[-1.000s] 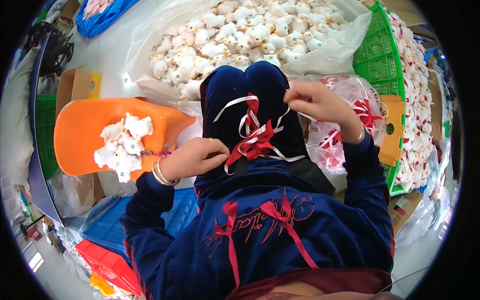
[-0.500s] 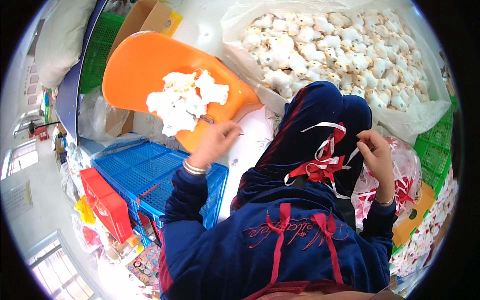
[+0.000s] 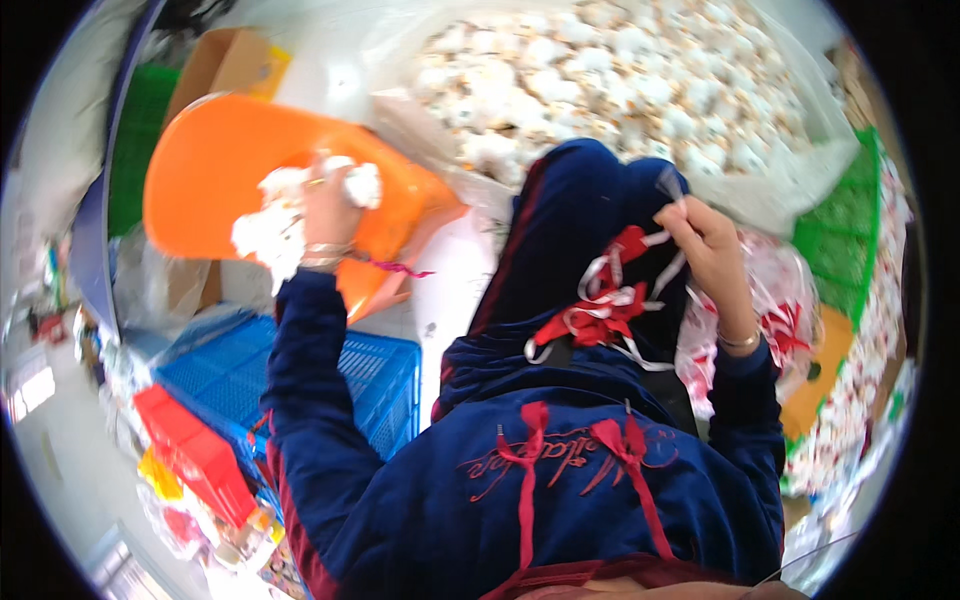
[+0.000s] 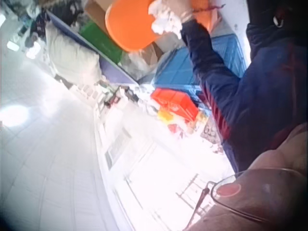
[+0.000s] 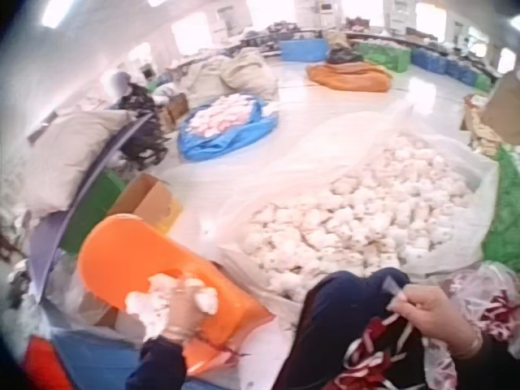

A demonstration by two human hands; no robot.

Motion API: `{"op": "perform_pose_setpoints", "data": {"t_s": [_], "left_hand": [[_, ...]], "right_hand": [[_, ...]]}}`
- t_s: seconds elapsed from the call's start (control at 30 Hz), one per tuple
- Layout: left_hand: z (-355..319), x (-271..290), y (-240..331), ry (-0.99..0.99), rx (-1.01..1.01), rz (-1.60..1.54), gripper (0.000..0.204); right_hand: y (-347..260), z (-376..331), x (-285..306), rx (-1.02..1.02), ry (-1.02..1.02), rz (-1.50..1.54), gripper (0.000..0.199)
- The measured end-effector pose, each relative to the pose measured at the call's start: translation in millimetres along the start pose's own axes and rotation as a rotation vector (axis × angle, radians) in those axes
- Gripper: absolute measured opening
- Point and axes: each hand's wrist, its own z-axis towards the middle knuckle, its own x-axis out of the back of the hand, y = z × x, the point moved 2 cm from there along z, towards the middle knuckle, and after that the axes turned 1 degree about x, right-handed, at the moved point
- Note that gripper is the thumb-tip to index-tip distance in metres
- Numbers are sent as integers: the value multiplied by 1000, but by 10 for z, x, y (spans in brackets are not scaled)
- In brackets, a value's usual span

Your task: The person ties red and white ribbons around the necks of small white plush toys. They pick up each toy, wrap the ribbon, and tie a bow by hand, then place the finished toy into a green basket.

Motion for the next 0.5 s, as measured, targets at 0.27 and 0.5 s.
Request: {"op": "perform_pose_setpoints", "data": {"t_s": [0.27,0.5], "left_hand": [[-152,1002,2091,229,-280,-915,61],[-406,546,2936,57,-371,-1195,72]], "right_hand": [[320,-65,238,-255,102,403,27],[479,-283,434,28,617,-218,18]]}}
